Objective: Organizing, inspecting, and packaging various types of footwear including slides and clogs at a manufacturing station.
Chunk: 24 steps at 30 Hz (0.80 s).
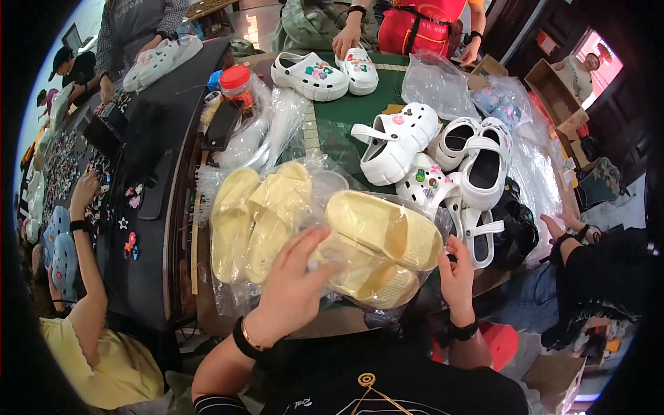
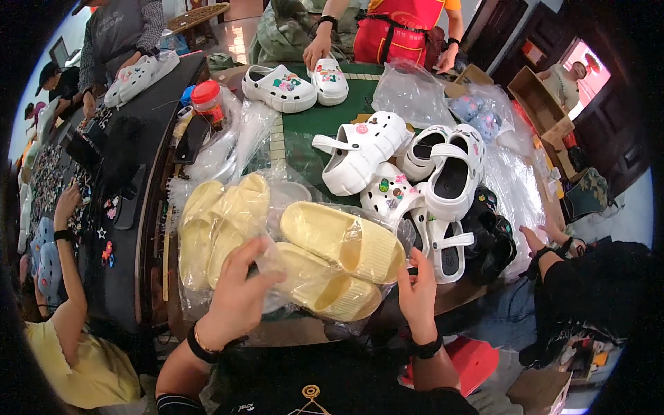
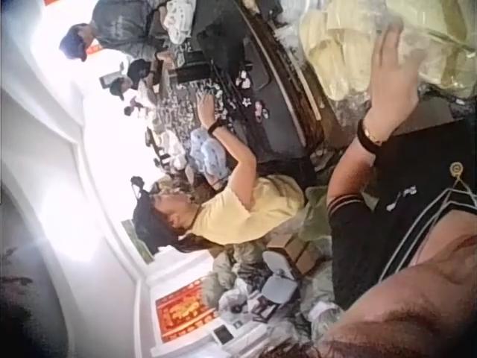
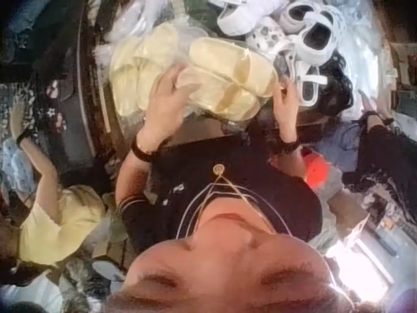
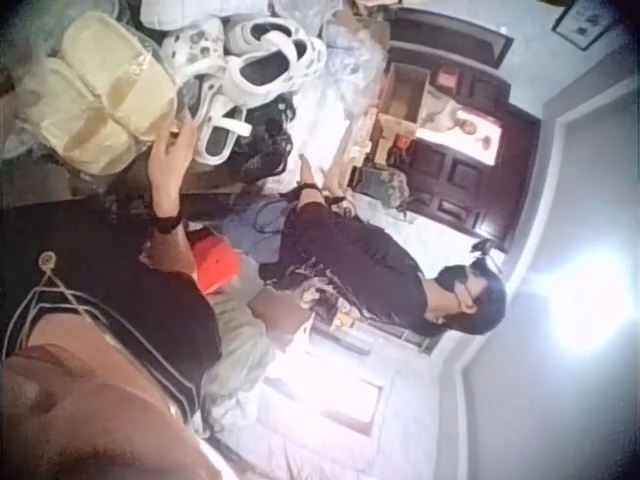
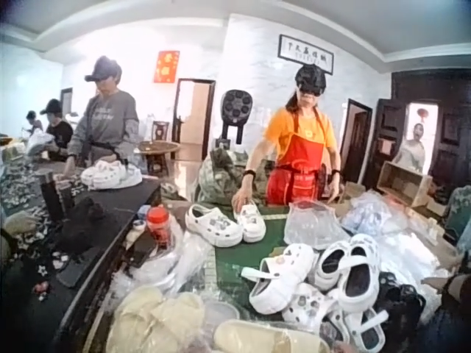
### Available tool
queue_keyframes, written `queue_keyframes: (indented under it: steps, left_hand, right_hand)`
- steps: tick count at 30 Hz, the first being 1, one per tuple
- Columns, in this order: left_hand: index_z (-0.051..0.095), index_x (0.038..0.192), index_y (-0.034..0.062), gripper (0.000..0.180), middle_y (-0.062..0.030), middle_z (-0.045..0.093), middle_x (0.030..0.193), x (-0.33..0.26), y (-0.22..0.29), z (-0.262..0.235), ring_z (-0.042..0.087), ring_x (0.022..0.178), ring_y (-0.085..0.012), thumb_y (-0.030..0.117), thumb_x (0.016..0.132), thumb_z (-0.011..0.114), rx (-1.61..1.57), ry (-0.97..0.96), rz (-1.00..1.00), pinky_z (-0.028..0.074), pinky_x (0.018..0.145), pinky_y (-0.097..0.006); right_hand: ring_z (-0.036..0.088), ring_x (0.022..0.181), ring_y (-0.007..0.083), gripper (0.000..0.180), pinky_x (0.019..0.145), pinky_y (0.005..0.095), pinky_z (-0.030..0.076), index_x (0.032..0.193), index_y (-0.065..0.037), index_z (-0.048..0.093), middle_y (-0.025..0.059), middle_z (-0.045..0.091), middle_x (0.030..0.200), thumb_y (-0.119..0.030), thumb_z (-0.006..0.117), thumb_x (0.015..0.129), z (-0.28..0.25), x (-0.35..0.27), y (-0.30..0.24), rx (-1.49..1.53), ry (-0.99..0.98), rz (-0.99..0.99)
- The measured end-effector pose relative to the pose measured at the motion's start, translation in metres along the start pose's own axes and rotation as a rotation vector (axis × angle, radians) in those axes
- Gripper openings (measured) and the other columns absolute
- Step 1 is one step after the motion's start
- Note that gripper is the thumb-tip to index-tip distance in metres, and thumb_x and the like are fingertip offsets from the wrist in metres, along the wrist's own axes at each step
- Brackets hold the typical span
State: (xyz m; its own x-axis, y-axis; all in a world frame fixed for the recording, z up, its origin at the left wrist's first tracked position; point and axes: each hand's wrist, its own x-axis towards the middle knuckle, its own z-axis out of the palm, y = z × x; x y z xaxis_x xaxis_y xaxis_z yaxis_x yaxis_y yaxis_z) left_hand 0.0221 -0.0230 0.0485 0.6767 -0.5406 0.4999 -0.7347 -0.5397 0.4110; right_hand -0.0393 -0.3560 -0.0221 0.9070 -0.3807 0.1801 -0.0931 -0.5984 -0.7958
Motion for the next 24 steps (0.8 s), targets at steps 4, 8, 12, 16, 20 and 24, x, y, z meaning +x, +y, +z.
queue_keyframes:
  steps: [4, 8, 12, 16, 20, 24]
  left_hand:
    - [0.056, 0.116, 0.0027, 0.047, -0.0245, 0.048, 0.132, -0.002, -0.012, 0.008, 0.040, 0.129, -0.0447, -0.009, 0.070, 0.051, -0.348, 0.160, -0.173, 0.034, 0.107, -0.048]
    - [0.059, 0.097, 0.0022, 0.024, -0.0220, 0.051, 0.131, 0.015, -0.010, -0.013, 0.042, 0.130, -0.0415, -0.001, 0.073, 0.058, -0.276, 0.285, -0.203, 0.034, 0.107, -0.048]
    - [0.061, 0.093, 0.0030, 0.018, -0.0173, 0.055, 0.128, 0.002, -0.027, -0.014, 0.046, 0.128, -0.0372, 0.007, 0.075, 0.064, 0.044, 0.053, -0.008, 0.037, 0.105, -0.047]
    - [0.058, 0.108, 0.0028, 0.034, -0.0173, 0.052, 0.132, 0.003, -0.025, 0.000, 0.047, 0.126, -0.0350, 0.006, 0.074, 0.063, -0.130, 0.182, 0.003, 0.038, 0.105, -0.047]
    - [0.049, 0.129, 0.0006, 0.057, -0.0217, 0.045, 0.139, 0.011, -0.019, -0.014, 0.046, 0.128, -0.0369, 0.008, 0.075, 0.064, -0.105, 0.204, -0.075, 0.035, 0.107, -0.047]
    - [0.049, 0.130, 0.0015, 0.056, -0.0171, 0.052, 0.127, 0.014, -0.017, -0.011, 0.050, 0.121, -0.0320, 0.010, 0.076, 0.064, -0.011, 0.113, 0.040, 0.033, 0.109, -0.044]
  right_hand:
    - [0.055, 0.091, 0.0101, 0.034, 0.075, 0.0234, 0.047, 0.122, 0.003, 0.053, 0.0069, 0.058, 0.108, -0.003, 0.059, 0.089, -0.001, -0.014, 0.019, 0.235, -0.006, 0.054]
    - [0.056, 0.093, 0.0114, 0.037, 0.082, 0.0246, 0.046, 0.125, 0.004, 0.050, 0.0071, 0.060, 0.107, -0.005, 0.058, 0.090, 0.000, -0.031, 0.033, 0.144, -0.110, 0.236]
    - [0.054, 0.094, 0.0123, 0.034, 0.084, 0.0261, 0.044, 0.123, 0.005, 0.050, 0.0065, 0.060, 0.109, -0.013, 0.055, 0.095, 0.019, -0.024, 0.007, 0.387, -0.171, 0.357]
    - [0.055, 0.093, 0.0123, 0.032, 0.078, 0.0250, 0.047, 0.123, 0.001, 0.048, 0.0061, 0.058, 0.113, -0.011, 0.055, 0.095, 0.020, -0.025, 0.033, 0.493, -0.091, 0.328]
    - [0.051, 0.072, 0.0066, 0.025, 0.060, 0.0207, 0.042, 0.119, -0.007, 0.054, -0.0036, 0.055, 0.087, -0.015, 0.056, 0.096, 0.022, -0.022, 0.063, 0.724, -0.189, 0.444]
    - [0.061, 0.079, 0.0327, 0.027, 0.068, 0.0382, 0.047, 0.114, -0.002, 0.063, 0.0150, 0.066, 0.101, -0.010, 0.058, 0.089, 0.020, -0.026, 0.026, 0.799, -0.166, 0.546]
